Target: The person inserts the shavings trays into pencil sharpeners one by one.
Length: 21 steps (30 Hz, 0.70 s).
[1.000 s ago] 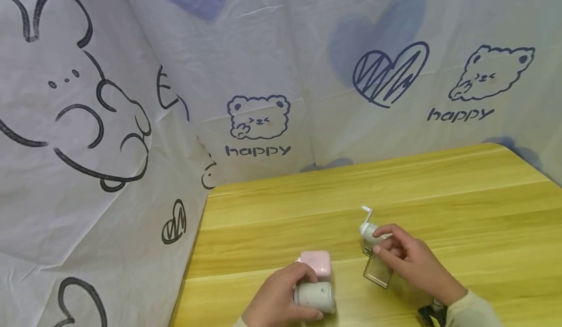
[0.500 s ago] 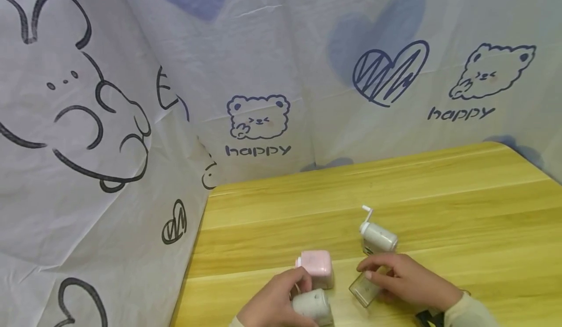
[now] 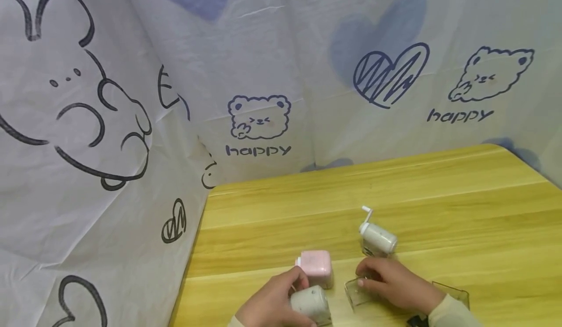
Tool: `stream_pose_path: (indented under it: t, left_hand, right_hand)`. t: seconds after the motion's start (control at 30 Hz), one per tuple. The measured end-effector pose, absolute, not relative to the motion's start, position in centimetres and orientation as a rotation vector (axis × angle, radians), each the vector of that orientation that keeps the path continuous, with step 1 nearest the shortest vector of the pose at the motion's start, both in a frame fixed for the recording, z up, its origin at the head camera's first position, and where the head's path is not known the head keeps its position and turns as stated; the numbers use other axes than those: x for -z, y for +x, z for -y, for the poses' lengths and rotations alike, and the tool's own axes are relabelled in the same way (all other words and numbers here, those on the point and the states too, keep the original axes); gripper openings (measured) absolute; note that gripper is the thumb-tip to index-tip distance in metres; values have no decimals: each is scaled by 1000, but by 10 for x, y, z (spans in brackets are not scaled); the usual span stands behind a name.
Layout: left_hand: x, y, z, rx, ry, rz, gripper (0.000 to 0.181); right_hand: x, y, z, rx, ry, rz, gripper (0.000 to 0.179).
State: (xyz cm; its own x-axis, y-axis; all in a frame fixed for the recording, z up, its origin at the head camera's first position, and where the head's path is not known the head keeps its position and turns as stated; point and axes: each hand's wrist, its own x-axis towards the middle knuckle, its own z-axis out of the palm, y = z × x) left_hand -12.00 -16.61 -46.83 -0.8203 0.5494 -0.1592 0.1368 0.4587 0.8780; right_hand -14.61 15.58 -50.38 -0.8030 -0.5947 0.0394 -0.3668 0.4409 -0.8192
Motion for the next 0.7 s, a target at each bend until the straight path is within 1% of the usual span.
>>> stream_pose_path:
  t: [0.07, 0.23, 0.3, 0.47, 0.7]
  left_hand:
    - [469, -120, 166, -1326, 581, -2287, 53]
    - [470, -120, 166, -1312, 601, -2310, 53]
    - [469, -120, 164, -1291, 598, -2335, 52]
    - [465, -118, 162, -1244, 539, -2382, 48]
    - [466, -119, 163, -1187, 494, -2369, 44]
  right_hand:
    - [504, -145, -155, 1224, -827, -2507, 37]
    - [501, -138, -154, 1121, -830, -2589, 68]
    - [501, -136, -155, 1116, -836, -2576, 74]
    - [502, -136, -156, 1078, -846, -2587, 73]
    - [503, -139, -155, 1096, -873, -2561, 59]
